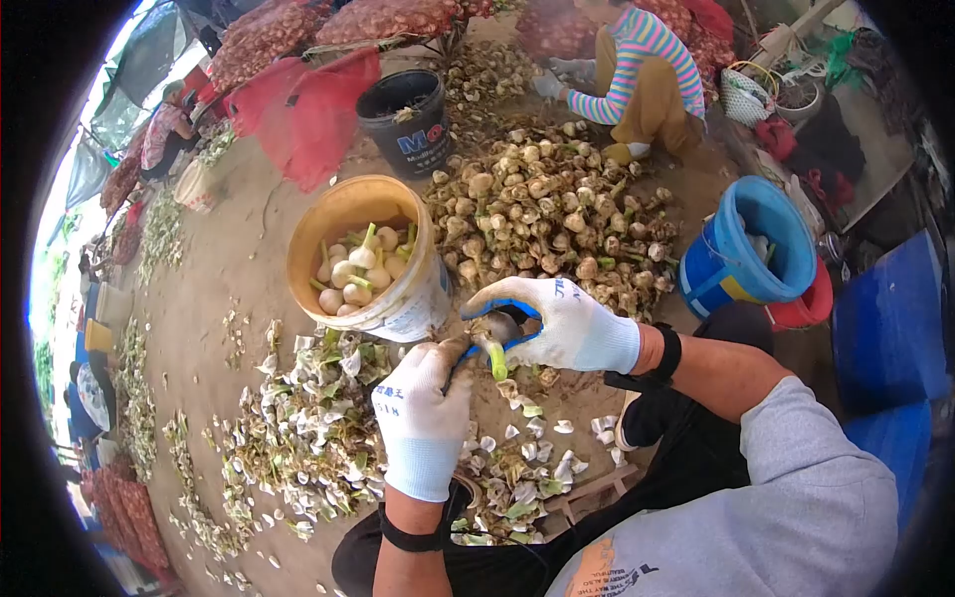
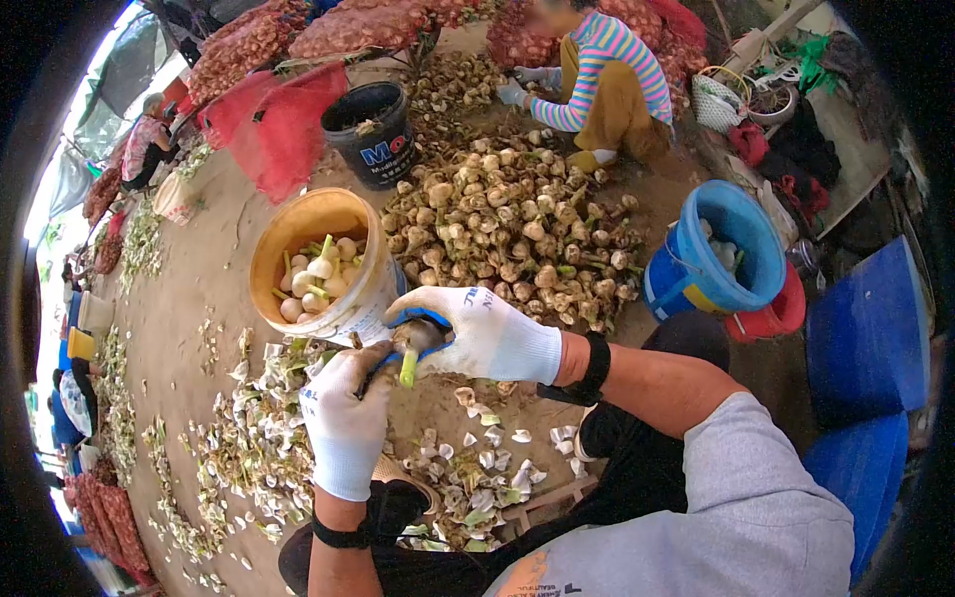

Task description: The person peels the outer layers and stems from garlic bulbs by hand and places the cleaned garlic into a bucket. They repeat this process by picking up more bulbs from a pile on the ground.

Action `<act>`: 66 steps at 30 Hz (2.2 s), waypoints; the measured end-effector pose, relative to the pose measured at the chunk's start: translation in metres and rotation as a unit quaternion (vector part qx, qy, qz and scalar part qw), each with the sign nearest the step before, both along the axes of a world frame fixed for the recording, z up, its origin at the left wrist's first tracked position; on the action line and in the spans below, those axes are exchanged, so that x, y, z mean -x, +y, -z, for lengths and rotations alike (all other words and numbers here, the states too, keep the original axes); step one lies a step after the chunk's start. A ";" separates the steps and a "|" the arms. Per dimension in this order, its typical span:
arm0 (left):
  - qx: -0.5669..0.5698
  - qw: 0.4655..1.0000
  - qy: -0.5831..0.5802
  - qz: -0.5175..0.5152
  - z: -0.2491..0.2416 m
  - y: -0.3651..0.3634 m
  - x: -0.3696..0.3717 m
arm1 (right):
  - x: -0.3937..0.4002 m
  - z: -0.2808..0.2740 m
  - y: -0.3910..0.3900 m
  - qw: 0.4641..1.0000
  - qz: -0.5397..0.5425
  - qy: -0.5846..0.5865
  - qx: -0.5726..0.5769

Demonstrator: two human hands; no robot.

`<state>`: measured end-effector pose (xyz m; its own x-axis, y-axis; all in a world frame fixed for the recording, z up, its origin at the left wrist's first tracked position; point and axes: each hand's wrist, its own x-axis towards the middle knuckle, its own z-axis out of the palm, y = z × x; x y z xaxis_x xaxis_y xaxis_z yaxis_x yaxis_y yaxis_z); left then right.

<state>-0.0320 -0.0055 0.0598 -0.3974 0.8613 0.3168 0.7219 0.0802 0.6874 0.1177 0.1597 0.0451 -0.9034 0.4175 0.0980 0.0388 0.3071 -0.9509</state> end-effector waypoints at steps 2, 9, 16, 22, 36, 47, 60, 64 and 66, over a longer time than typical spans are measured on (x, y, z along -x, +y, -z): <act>0.001 1.000 0.005 -0.003 0.001 0.000 -0.002 | 0.000 0.003 0.002 0.997 -0.014 0.001 -0.071; -0.002 0.999 0.027 -0.043 0.002 0.002 -0.005 | -0.001 0.008 0.003 0.998 -0.032 0.032 -0.049; -0.014 0.942 -0.317 -0.106 0.007 -0.003 -0.001 | 0.001 -0.003 0.004 0.996 -0.030 0.060 0.054; -0.022 0.988 -0.126 -0.091 0.010 -0.004 -0.012 | 0.005 -0.006 0.003 0.974 0.065 -0.029 0.216; -0.049 0.940 -0.249 -0.228 0.015 -0.031 0.075 | 0.007 0.032 0.037 0.859 0.000 0.144 0.491; 0.202 0.835 0.254 -0.445 0.004 -0.114 0.146 | 0.099 0.081 0.065 0.898 0.167 0.029 0.406; 0.243 0.915 0.053 -0.317 -0.017 -0.075 0.075 | 0.058 0.301 0.069 0.832 -0.013 -0.498 -0.244; 0.235 0.934 0.081 -0.256 0.000 -0.073 0.070 | 0.037 0.350 0.052 0.778 -0.139 -0.515 -0.331; 0.250 0.938 0.055 -0.235 -0.001 -0.065 0.068 | 0.030 0.356 0.052 0.768 -0.132 -0.553 -0.296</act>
